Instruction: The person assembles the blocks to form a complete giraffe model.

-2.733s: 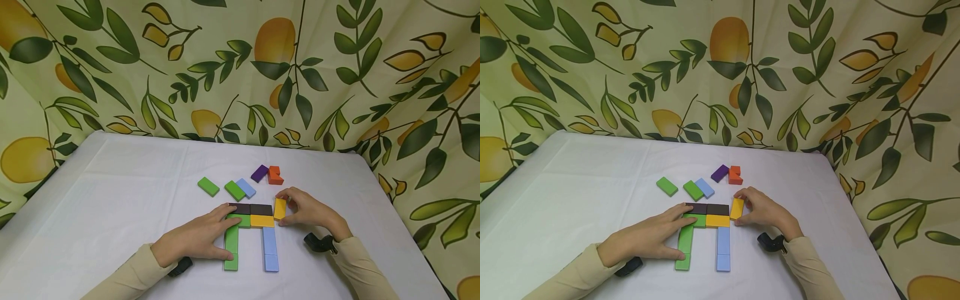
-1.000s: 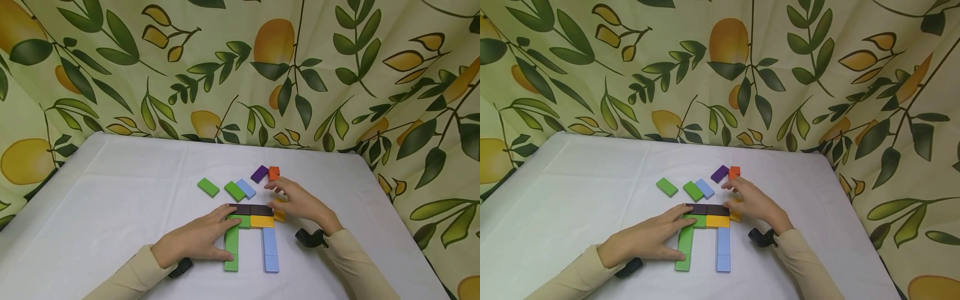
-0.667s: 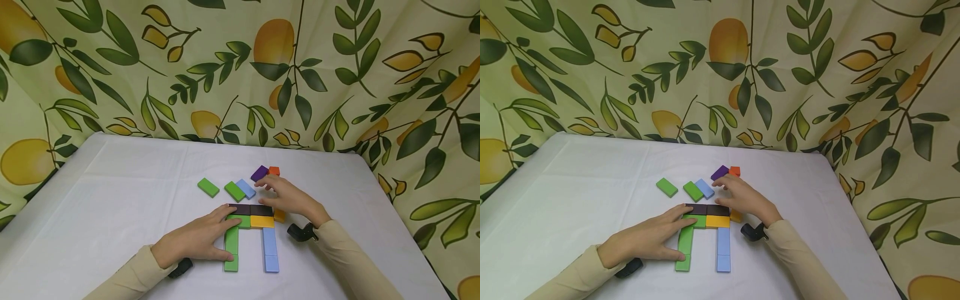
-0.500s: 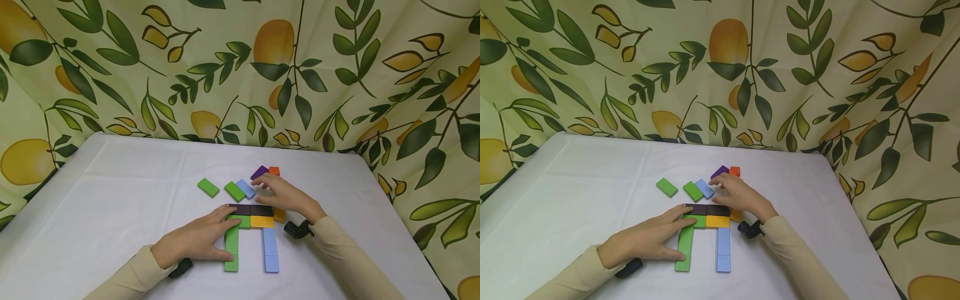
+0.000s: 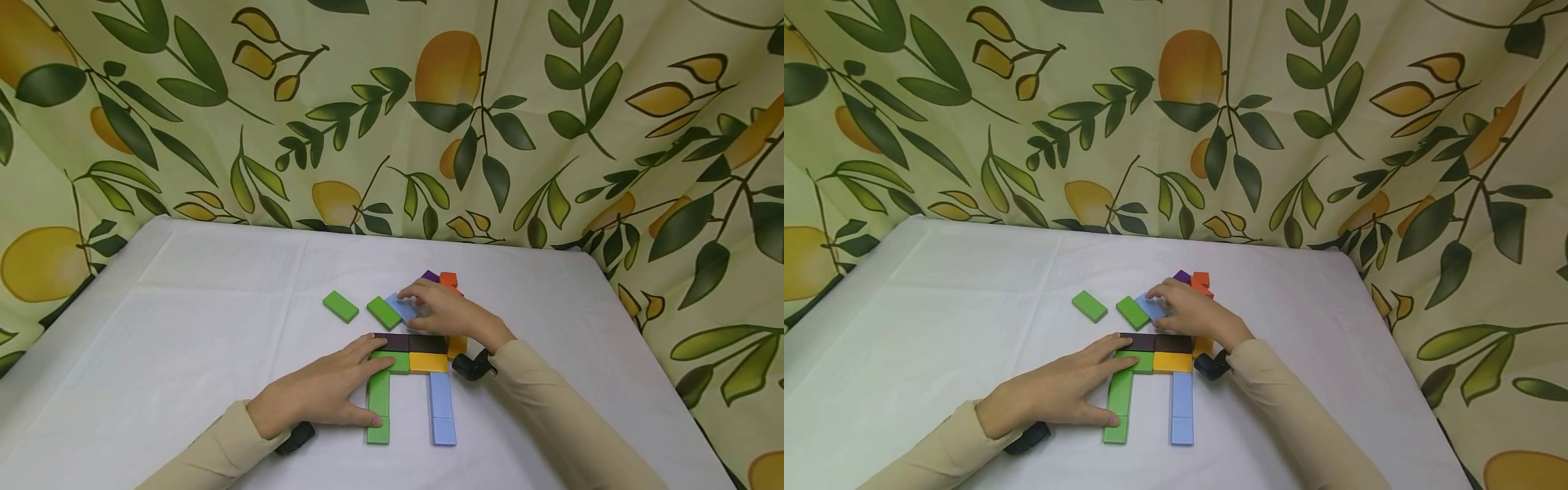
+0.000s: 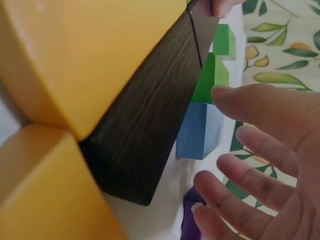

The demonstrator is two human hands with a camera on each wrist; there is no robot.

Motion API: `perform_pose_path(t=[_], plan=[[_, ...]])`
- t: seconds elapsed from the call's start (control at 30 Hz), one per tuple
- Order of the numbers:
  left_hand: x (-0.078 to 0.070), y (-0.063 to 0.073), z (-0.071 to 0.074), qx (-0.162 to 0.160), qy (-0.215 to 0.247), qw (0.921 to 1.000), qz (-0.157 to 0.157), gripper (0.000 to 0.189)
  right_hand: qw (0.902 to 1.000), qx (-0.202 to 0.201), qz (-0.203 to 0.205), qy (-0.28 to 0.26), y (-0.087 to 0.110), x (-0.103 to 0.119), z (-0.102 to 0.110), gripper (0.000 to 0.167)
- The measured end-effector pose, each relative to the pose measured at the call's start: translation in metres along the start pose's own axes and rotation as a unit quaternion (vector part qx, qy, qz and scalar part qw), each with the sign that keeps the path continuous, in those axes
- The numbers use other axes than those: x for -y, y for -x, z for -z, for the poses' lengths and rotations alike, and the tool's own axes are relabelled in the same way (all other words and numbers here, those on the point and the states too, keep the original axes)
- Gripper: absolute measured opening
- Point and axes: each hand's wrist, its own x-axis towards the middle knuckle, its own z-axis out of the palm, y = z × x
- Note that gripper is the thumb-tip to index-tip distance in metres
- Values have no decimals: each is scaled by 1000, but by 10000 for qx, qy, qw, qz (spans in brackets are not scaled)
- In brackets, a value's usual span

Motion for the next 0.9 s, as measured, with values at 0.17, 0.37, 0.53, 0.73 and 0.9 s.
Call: perform_pose_path(t=[0.17,0.37,0.53,0.73,0.9], plan=[[0,0,0,-15,14,10000,-37,80,9998,122,-11,157,-5,2,-1,52],[0,-1,0,-1,8,10000,-9,80,9995,224,-59,224,-10,2,-2,57],[0,-1,0,22,25,10000,43,80,9988,401,-84,253,-15,3,-2,63],[0,0,0,9,-43,10000,42,80,9977,593,-177,283,-19,4,-2,64],[-1,0,0,11,-86,10000,49,80,9974,587,-230,340,-18,5,0,62]])
